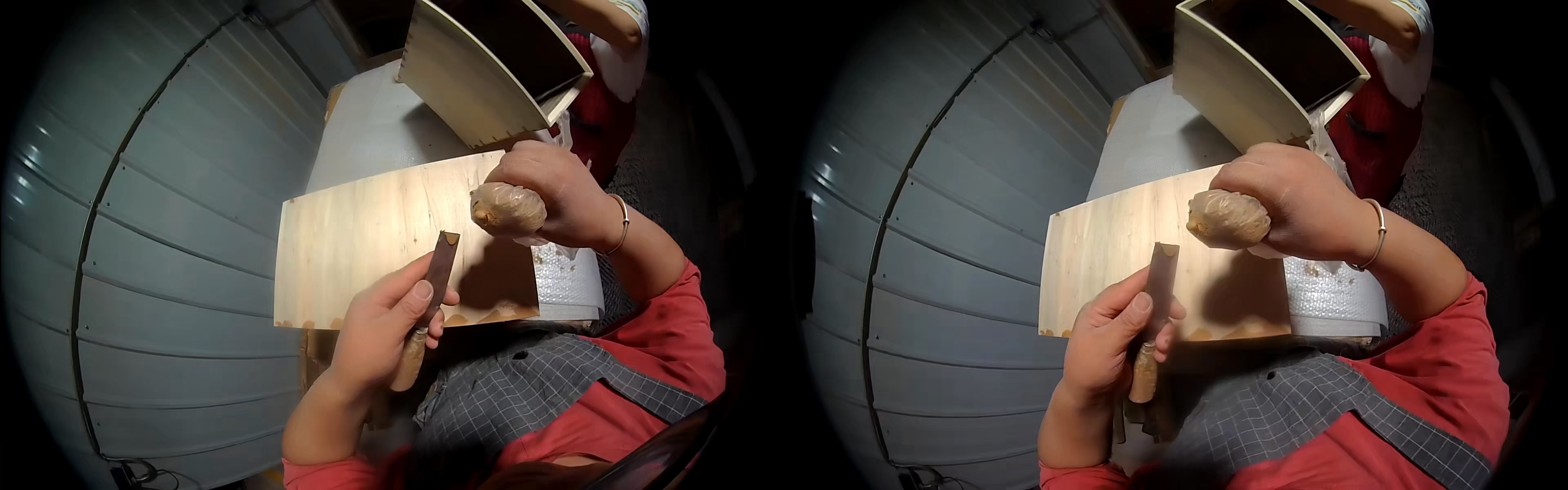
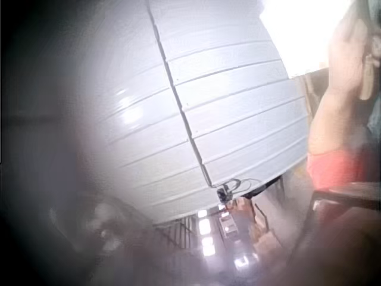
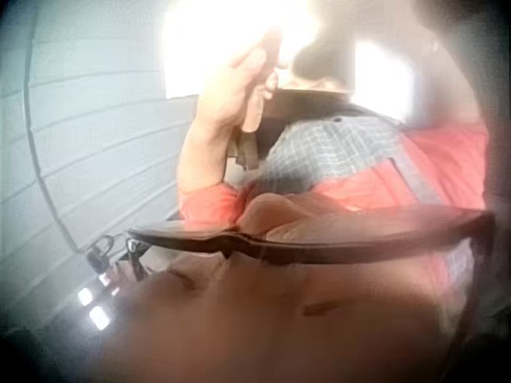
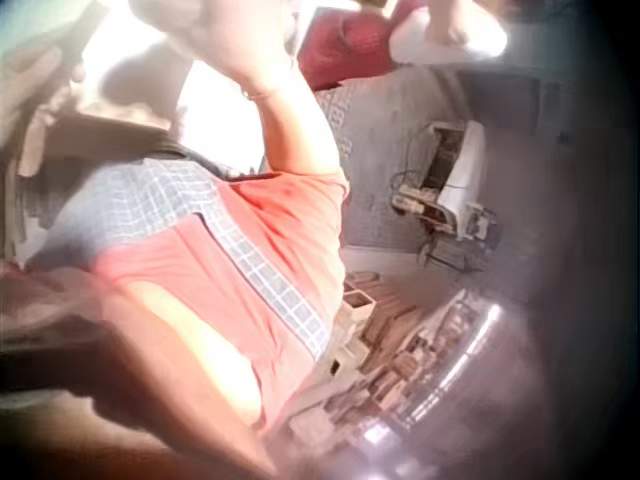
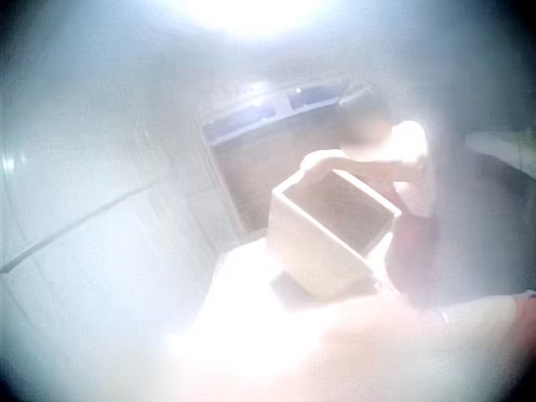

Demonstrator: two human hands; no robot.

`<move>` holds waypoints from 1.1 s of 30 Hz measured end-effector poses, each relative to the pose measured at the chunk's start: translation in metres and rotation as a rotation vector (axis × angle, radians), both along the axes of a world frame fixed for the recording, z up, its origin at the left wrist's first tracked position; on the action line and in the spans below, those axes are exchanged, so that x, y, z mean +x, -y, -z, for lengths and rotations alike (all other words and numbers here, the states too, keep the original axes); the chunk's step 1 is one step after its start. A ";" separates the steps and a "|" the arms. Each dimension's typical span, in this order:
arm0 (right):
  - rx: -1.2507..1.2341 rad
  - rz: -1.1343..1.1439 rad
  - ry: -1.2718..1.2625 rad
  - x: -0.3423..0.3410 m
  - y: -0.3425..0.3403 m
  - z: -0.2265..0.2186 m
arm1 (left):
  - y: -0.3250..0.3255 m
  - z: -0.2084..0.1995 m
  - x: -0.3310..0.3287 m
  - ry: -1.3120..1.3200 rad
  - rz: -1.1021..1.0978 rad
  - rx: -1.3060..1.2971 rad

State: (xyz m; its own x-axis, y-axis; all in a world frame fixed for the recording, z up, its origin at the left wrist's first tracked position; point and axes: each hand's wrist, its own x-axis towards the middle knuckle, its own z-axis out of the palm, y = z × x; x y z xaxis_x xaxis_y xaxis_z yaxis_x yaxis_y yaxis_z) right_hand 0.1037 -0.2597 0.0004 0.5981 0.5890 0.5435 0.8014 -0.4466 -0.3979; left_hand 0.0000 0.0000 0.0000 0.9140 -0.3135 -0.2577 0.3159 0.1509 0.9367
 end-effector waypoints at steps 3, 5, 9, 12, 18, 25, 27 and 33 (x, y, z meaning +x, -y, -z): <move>-0.048 0.029 0.128 -0.002 0.000 -0.004 | 0.000 -0.011 0.008 -0.060 0.051 0.074; -0.119 0.054 0.247 0.003 0.003 0.000 | 0.003 -0.016 0.013 -0.099 0.063 0.118; -0.177 0.030 0.385 0.007 0.008 -0.002 | 0.007 -0.020 0.022 -0.174 0.113 0.166; -0.236 0.047 0.458 0.009 0.007 -0.004 | 0.008 -0.021 0.029 -0.175 0.132 0.204; -0.324 0.099 0.587 0.010 0.000 0.003 | 0.009 -0.023 0.033 -0.183 0.207 0.255; 0.112 0.338 -0.857 0.027 0.057 0.064 | -0.007 -0.001 0.064 0.939 0.155 1.016; 0.481 0.384 -1.079 0.021 0.085 0.138 | -0.007 0.001 0.078 1.113 0.111 1.367; -0.445 0.807 -0.854 -0.021 0.120 0.268 | 0.027 0.004 0.132 1.231 0.312 1.408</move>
State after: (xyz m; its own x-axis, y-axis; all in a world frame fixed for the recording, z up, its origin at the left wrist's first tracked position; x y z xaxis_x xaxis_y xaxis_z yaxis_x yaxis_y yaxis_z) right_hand 0.0829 -0.3801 -0.2679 0.9354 -0.0751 -0.3456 -0.2005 -0.9176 -0.3433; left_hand 0.1319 -0.0268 -0.0038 0.7235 -0.6533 0.2230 -0.6710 -0.7414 0.0051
